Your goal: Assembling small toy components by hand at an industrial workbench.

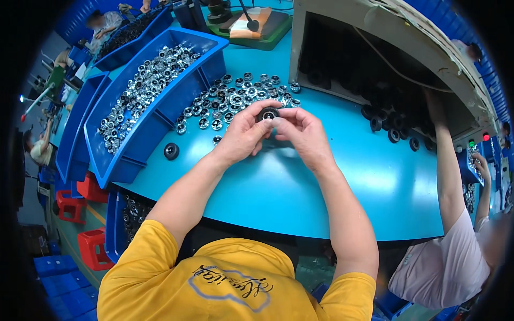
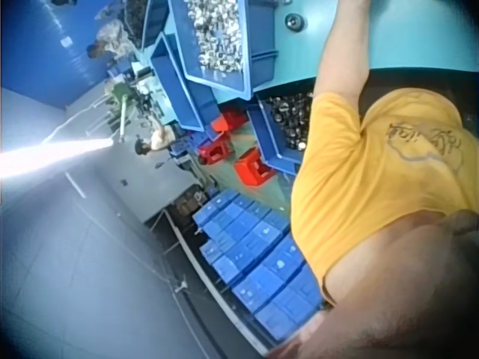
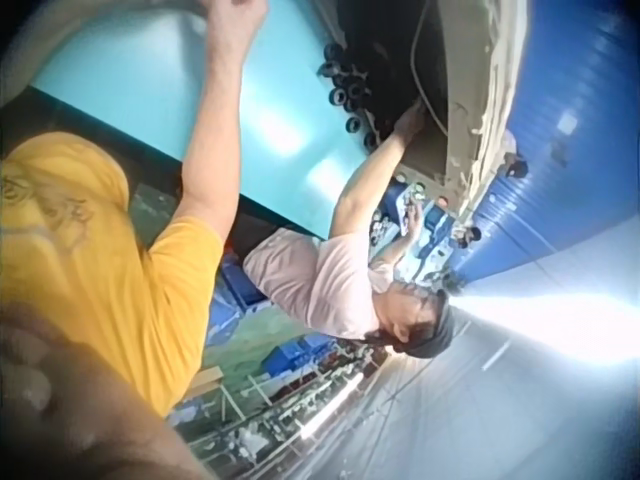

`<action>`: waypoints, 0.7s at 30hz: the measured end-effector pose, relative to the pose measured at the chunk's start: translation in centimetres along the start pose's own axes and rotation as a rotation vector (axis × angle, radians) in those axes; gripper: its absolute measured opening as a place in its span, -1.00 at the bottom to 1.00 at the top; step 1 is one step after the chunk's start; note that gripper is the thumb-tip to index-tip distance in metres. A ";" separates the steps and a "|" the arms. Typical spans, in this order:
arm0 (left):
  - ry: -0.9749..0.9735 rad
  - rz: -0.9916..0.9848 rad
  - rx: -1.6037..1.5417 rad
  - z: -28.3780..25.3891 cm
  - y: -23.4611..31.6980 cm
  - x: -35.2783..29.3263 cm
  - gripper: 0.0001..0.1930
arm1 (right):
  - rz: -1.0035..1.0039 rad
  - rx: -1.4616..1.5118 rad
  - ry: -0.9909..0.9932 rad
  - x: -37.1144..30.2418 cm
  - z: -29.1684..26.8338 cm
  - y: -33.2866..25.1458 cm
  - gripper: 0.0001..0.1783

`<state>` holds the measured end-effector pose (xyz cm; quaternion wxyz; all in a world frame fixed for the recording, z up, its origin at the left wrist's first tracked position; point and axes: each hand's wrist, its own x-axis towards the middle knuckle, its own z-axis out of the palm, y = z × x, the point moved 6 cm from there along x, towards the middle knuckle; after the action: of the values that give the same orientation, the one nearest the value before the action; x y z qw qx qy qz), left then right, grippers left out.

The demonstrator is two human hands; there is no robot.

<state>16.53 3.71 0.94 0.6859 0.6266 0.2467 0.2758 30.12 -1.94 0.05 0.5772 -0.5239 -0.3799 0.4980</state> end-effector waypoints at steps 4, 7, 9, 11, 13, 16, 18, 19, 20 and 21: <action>-0.067 0.064 0.240 0.8 0.7 -0.7 -0.53 | 0.002 -0.071 -0.009 0.3 -0.2 0.1 -0.78; -0.059 0.225 0.365 0.8 0.4 -0.4 -0.45 | -0.073 -0.199 0.036 0.1 -0.2 -0.1 -0.79; -0.022 0.348 0.498 1.0 0.4 -0.2 -0.41 | -0.155 -0.384 0.118 -0.2 -0.2 0.1 -0.79; 0.003 0.297 0.577 1.0 0.0 -0.3 -0.40 | -0.172 -0.397 0.147 -0.1 0.0 0.0 -0.78; 0.028 0.182 0.627 0.7 0.0 -0.6 -0.39 | -0.118 -0.269 0.105 0.1 0.3 0.3 -0.77; 0.047 0.227 0.560 0.6 0.3 -0.6 -0.39 | -0.019 0.001 -0.005 0.3 0.4 0.5 -0.75; 0.030 0.237 0.573 1.0 0.1 -0.6 -0.39 | -0.067 -0.035 0.009 0.5 -0.3 1.1 -0.75; 0.022 0.243 0.579 1.2 0.0 -0.6 -0.39 | -0.092 -0.053 0.017 0.5 -0.5 1.3 -0.76; 0.011 0.228 0.662 1.2 -0.4 -0.5 -0.37 | -0.110 -0.167 0.054 0.4 -0.4 1.0 -0.77; 0.034 0.273 0.649 1.1 -0.2 -0.6 -0.37 | -0.128 -0.282 0.091 0.1 -0.1 0.5 -0.79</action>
<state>16.84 2.48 0.79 0.4036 0.8345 0.2469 0.2824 30.15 -1.83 -0.45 0.5453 -0.5962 -0.4522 0.3777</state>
